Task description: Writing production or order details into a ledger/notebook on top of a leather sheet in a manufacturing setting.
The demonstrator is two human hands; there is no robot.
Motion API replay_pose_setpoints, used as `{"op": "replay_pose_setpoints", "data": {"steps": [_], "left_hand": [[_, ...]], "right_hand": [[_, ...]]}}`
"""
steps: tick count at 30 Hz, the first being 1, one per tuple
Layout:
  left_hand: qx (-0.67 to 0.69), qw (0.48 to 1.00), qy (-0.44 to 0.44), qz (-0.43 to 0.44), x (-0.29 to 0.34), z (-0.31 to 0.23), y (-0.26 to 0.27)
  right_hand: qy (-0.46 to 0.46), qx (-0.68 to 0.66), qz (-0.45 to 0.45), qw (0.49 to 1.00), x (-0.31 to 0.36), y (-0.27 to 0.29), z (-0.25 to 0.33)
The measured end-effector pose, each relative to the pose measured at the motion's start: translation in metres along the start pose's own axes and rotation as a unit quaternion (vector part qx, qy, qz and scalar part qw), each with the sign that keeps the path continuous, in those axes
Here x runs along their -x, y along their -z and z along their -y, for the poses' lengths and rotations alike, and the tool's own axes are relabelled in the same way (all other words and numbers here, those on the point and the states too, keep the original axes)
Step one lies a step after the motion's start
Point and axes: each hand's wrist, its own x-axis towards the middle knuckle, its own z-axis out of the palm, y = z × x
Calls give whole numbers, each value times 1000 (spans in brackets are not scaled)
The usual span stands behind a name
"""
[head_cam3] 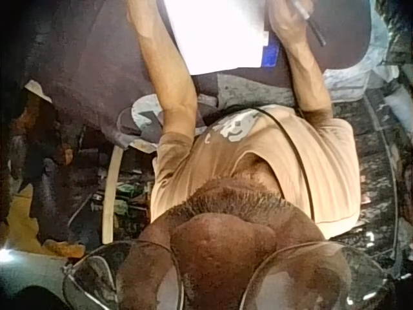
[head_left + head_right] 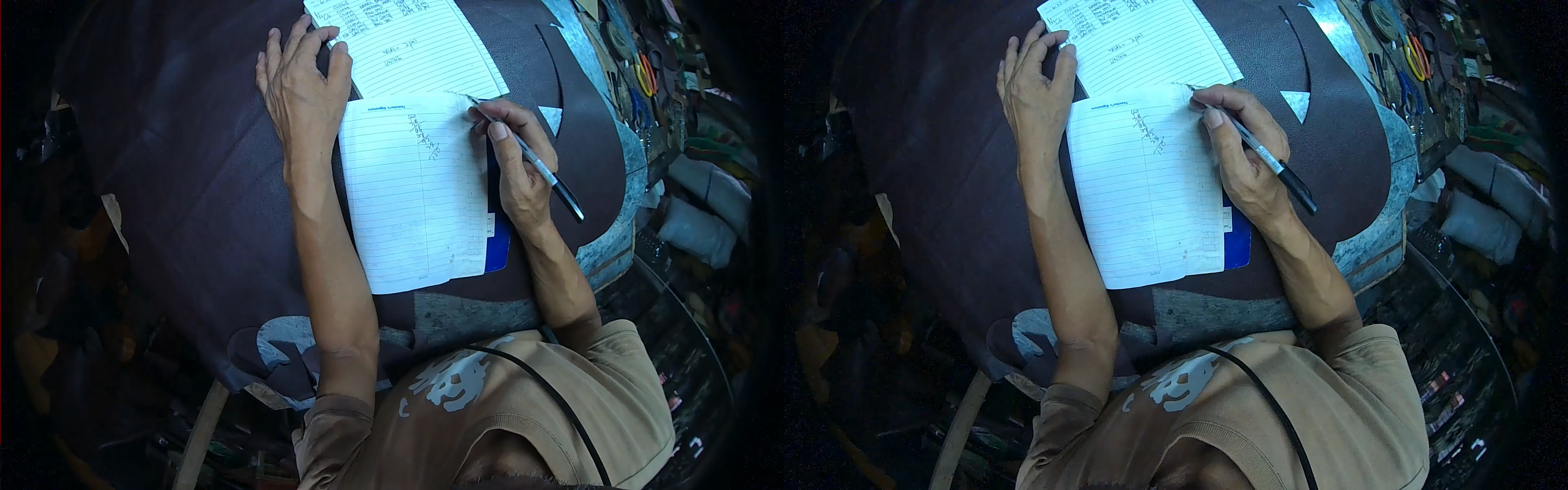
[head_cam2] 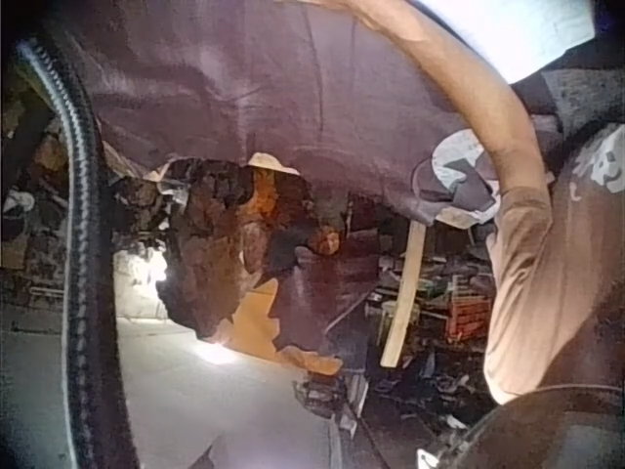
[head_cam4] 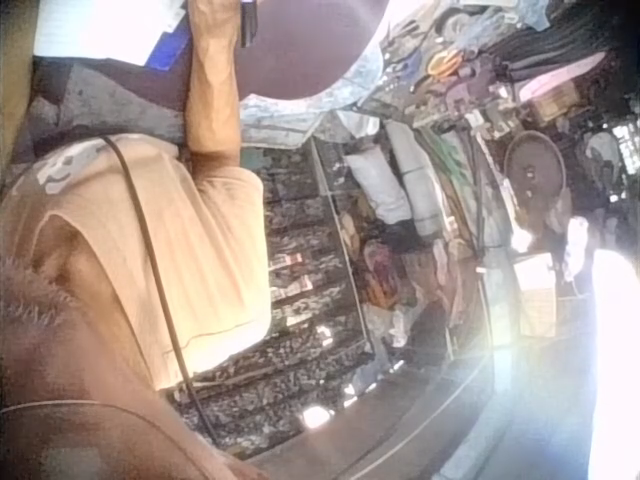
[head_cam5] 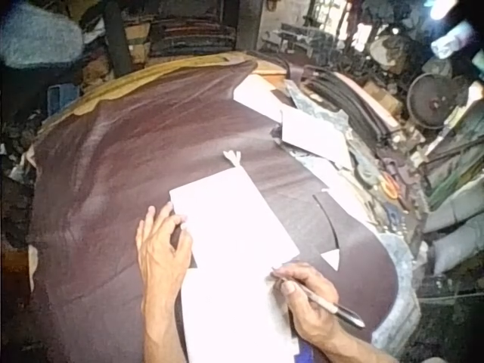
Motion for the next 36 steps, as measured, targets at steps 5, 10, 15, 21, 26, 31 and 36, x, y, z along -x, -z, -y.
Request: {"op": "replay_pose_setpoints", "data": {"steps": [5,10,15,21,26,31,36], "left_hand": [[4,1000,8,-15,1,2,-4],[20,999,17,-20,-2,-15,10],[19,999,9,-36,-2,-8,11],[15,999,5,-42,0,-7,10],[16,999,4,-44,0,-8,9],[14,998,3,-53,0,-7,5],[11,999,7,-45,-1,-7,7]], "right_hand": [[12,7,8,1000,5,2,1],[6,-12,14,1000,7,-1,1],[-43,-22,47,998,9,-7,6],[-16,45,75,996,7,-7,4],[-24,46,77,996,7,-6,5],[-43,40,73,996,9,-4,4],[-48,35,79,995,8,-3,4]]}}
